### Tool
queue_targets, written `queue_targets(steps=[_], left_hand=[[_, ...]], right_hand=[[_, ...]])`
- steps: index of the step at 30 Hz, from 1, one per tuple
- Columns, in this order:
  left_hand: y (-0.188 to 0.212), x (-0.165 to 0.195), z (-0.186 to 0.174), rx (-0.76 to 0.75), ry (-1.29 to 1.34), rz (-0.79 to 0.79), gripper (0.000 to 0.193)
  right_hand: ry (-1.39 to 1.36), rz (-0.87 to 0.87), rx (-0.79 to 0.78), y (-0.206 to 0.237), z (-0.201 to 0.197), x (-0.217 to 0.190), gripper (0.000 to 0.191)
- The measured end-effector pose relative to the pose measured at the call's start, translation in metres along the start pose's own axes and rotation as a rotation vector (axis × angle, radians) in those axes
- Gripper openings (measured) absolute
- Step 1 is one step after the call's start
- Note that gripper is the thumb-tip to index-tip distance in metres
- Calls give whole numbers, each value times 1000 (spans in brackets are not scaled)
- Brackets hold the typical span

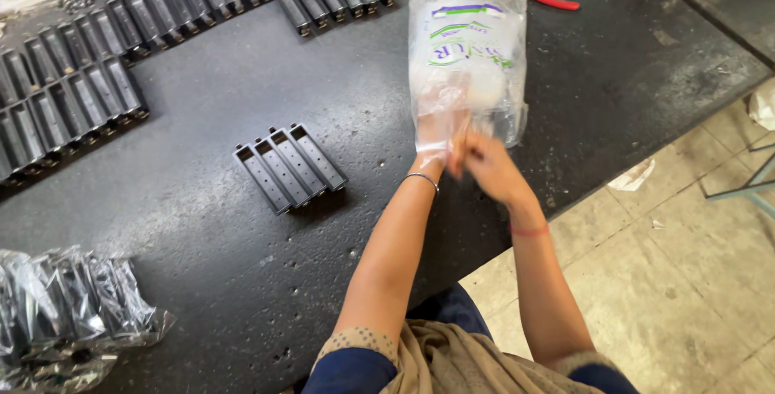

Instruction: The person repeatedly picks up small black rectangular parts and places them into clear plastic bags. They seal each bag and set it aside on the table, building a growing stack of packaged parts. The person also retrieves additional parts from a larger bag and continues the packaging cycle.

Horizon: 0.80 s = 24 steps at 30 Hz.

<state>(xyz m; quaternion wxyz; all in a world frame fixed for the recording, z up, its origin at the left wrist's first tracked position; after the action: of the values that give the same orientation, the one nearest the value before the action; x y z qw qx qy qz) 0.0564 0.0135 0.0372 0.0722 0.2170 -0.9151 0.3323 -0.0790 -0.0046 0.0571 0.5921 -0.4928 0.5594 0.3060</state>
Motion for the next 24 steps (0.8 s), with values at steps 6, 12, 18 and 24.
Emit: queue_targets(steps=[6,12,18,24], left_hand=[[4,3,0,71,58,-1,66],[52,1,-63,125,608,181,42],[91,-59,-178,-154,1434,-356,47],[153,-134,-296,-255,1623,-705,85]], right_hand=[[-162,200,13,67,9,-43,4],[-394,-56,157,54,-14,-101,11],[-194,198,93,17,15,-134,9],[248,123,-271,-42,140,-136,15]])
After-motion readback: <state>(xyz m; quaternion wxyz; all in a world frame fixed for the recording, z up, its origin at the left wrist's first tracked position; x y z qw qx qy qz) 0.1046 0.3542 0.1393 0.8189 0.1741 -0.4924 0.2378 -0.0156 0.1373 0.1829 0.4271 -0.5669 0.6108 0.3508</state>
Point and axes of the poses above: each hand's wrist, its own y-axis away from the middle knuckle, its own z-axis out of the palm, x = y × z, the point moved 3 cm from there along -y, towards the middle knuckle, and after that the axes turned 1 degree about -y, right-handed, at the moved point
